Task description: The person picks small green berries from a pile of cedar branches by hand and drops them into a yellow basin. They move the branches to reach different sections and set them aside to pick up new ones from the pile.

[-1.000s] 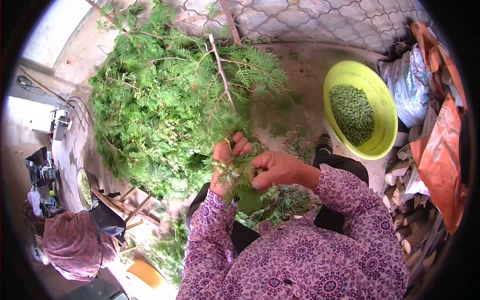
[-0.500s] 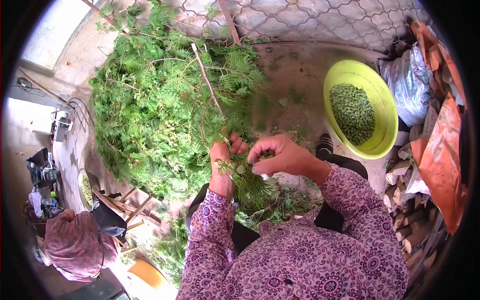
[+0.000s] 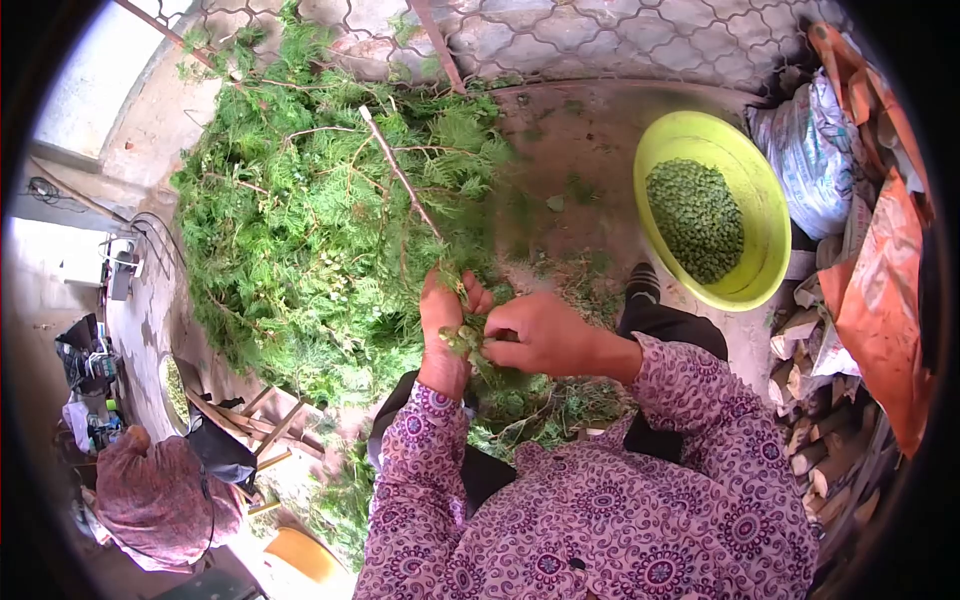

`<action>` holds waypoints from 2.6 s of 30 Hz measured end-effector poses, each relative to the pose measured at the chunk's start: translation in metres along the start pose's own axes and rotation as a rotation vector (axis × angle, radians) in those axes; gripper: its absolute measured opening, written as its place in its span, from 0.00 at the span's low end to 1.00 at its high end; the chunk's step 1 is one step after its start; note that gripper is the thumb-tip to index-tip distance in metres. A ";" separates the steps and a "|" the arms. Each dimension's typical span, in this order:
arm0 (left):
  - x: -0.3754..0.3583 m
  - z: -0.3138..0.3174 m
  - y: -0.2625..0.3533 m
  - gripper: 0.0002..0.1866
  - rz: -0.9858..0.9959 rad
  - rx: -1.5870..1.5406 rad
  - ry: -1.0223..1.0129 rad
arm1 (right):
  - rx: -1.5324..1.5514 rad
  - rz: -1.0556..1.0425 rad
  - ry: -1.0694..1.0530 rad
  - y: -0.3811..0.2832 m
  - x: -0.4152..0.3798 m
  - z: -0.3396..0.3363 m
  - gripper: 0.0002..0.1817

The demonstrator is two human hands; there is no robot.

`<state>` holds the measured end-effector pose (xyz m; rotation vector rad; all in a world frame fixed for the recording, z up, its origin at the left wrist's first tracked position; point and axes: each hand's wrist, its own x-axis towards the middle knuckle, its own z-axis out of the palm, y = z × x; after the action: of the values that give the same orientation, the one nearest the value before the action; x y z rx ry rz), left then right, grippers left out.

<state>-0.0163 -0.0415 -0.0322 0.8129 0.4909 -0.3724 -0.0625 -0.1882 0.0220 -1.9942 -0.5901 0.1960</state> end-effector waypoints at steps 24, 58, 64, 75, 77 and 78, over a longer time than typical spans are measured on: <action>-0.003 -0.001 0.006 0.23 0.099 0.086 0.028 | -0.434 0.489 0.663 0.079 -0.033 -0.151 0.10; 0.015 -0.012 -0.020 0.21 0.209 0.415 0.112 | 0.180 0.241 -0.098 0.019 0.011 0.006 0.14; 0.016 -0.011 -0.030 0.23 0.282 0.532 0.107 | -0.119 0.081 -0.284 0.019 0.015 -0.005 0.12; 0.009 -0.009 -0.006 0.23 0.298 0.647 0.188 | 0.787 0.384 -0.286 0.006 0.005 -0.030 0.11; 0.013 -0.014 -0.010 0.24 0.345 0.661 0.202 | 0.637 0.338 -0.245 0.004 0.006 -0.023 0.11; 0.013 -0.013 -0.011 0.24 0.335 0.664 0.198 | 0.489 0.294 -0.201 0.002 0.006 -0.018 0.11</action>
<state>-0.0149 -0.0404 -0.0533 1.5630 0.4039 -0.1371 -0.0494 -0.2004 0.0296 -1.5825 -0.3285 0.6625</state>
